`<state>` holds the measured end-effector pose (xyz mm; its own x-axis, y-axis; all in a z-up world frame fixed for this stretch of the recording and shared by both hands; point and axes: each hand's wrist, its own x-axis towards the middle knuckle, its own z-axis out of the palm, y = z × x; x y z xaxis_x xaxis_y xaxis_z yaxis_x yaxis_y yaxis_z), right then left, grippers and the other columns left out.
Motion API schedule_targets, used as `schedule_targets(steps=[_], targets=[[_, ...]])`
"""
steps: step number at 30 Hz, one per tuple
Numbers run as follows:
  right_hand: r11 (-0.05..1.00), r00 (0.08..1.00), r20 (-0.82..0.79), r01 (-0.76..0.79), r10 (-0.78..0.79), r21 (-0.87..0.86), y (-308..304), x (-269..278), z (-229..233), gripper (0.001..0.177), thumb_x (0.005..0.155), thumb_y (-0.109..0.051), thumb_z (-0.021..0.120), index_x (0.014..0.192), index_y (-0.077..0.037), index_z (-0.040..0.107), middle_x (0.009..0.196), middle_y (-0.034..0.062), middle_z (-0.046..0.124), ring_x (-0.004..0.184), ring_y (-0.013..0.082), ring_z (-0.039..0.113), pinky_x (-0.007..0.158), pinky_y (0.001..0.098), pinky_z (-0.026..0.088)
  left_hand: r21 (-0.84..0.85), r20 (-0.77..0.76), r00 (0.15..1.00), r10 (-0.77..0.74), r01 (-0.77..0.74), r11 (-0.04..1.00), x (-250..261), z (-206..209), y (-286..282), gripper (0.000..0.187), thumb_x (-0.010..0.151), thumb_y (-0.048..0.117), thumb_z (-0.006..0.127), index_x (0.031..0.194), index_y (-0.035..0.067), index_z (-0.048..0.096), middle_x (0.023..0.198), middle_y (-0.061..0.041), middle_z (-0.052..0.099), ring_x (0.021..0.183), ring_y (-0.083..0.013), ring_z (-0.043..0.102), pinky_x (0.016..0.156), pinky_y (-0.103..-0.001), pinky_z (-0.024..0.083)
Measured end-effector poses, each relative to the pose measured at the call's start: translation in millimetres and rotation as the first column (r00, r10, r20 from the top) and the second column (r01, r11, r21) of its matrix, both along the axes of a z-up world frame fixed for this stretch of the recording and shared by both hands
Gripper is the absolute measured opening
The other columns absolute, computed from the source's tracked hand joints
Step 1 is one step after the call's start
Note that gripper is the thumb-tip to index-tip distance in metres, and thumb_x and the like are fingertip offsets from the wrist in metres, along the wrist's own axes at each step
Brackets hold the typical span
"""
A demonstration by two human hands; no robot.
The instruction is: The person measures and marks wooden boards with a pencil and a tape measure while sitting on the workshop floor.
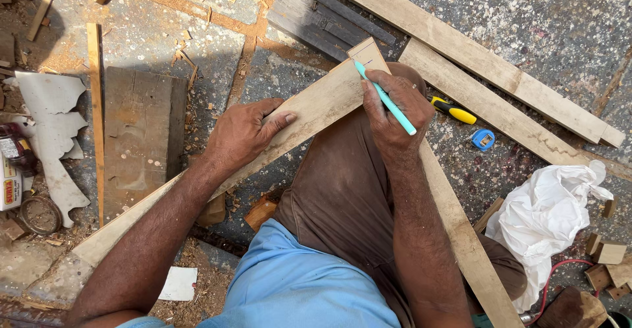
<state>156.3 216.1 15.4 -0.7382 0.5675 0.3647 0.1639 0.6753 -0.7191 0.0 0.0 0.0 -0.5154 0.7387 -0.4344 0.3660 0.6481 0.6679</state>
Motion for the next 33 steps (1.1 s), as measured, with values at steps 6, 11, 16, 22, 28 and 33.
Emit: schedule_targets(steps=[6, 11, 16, 22, 28, 33], targets=[[0.998, 0.998, -0.053, -0.011, 0.014, 0.066, 0.7, -1.8, -1.1, 0.014, 0.101, -0.003, 0.077, 0.114, 0.000, 0.074, 0.102, 0.0154, 0.079, 0.096, 0.0211, 0.079, 0.078, 0.0308, 0.065, 0.058, -0.011, 1.000, 0.018, -0.018, 0.998, 1.0, 1.4, -0.2, 0.059, 0.096, 0.061, 0.056, 0.126, 0.013, 0.073, 0.109, -0.012, 0.078, 0.096, -0.0298, 0.075, 0.085, -0.046, 0.059], [0.994, 0.998, -0.044, -0.034, 0.039, 0.102, -1.5, -2.1, 4.5, 0.014, 0.100, -0.003, 0.076, 0.114, 0.001, 0.074, 0.102, 0.0146, 0.078, 0.094, 0.0210, 0.078, 0.078, 0.0310, 0.063, 0.011, -0.013, 1.000, 0.011, -0.011, 1.000, 0.2, 1.8, -0.5, 0.059, 0.096, 0.062, 0.055, 0.126, 0.014, 0.073, 0.102, -0.013, 0.078, 0.091, -0.0301, 0.076, 0.083, -0.047, 0.059], [0.999, 0.999, -0.033, -0.001, 0.002, 0.036, -3.6, -1.0, 8.2, 0.014, 0.101, -0.003, 0.076, 0.113, 0.001, 0.074, 0.102, 0.0145, 0.078, 0.092, 0.0195, 0.078, 0.076, 0.0311, 0.062, 0.030, -0.021, 1.000, 0.011, -0.010, 0.999, 0.8, -0.8, -1.0, 0.060, 0.096, 0.062, 0.056, 0.126, 0.013, 0.073, 0.102, -0.015, 0.078, 0.092, -0.0314, 0.076, 0.082, -0.047, 0.059], [0.932, 0.977, -0.183, 0.034, -0.106, -0.361, 7.3, 3.4, -8.5, 0.016, 0.105, -0.008, 0.066, 0.117, 0.000, 0.071, 0.108, 0.0165, 0.077, 0.090, 0.0205, 0.078, 0.072, 0.0308, 0.068, 0.017, -0.018, 1.000, 0.023, -0.023, 1.000, 2.5, -4.9, -3.0, 0.061, 0.096, 0.062, 0.057, 0.128, 0.012, 0.072, 0.106, -0.016, 0.077, 0.095, -0.0321, 0.076, 0.085, -0.047, 0.058], [0.988, 0.974, -0.166, 0.155, -0.154, -0.006, 2.1, 46.7, -7.7, 0.020, 0.115, -0.008, 0.060, 0.133, -0.001, 0.065, 0.124, 0.0194, 0.074, 0.117, 0.0297, 0.075, 0.102, 0.0395, 0.066, 0.097, -0.036, 0.998, 0.049, -0.045, 0.994, 5.8, -11.0, -8.0, 0.058, 0.099, 0.060, 0.057, 0.127, 0.012, 0.072, 0.107, -0.016, 0.078, 0.095, -0.0301, 0.075, 0.084, -0.045, 0.059], [0.959, 0.986, 0.037, 0.151, -0.164, 0.240, -3.9, 106.0, -10.4, 0.023, 0.110, -0.008, 0.059, 0.131, 0.000, 0.064, 0.122, 0.0207, 0.073, 0.119, 0.0352, 0.069, 0.104, 0.0458, 0.058, 0.101, -0.013, 0.987, 0.161, -0.159, 0.982, -5.1, -20.6, -21.4, 0.055, 0.099, 0.056, 0.058, 0.133, 0.014, 0.069, 0.104, -0.014, 0.078, 0.090, -0.0244, 0.077, 0.081, -0.042, 0.060]])
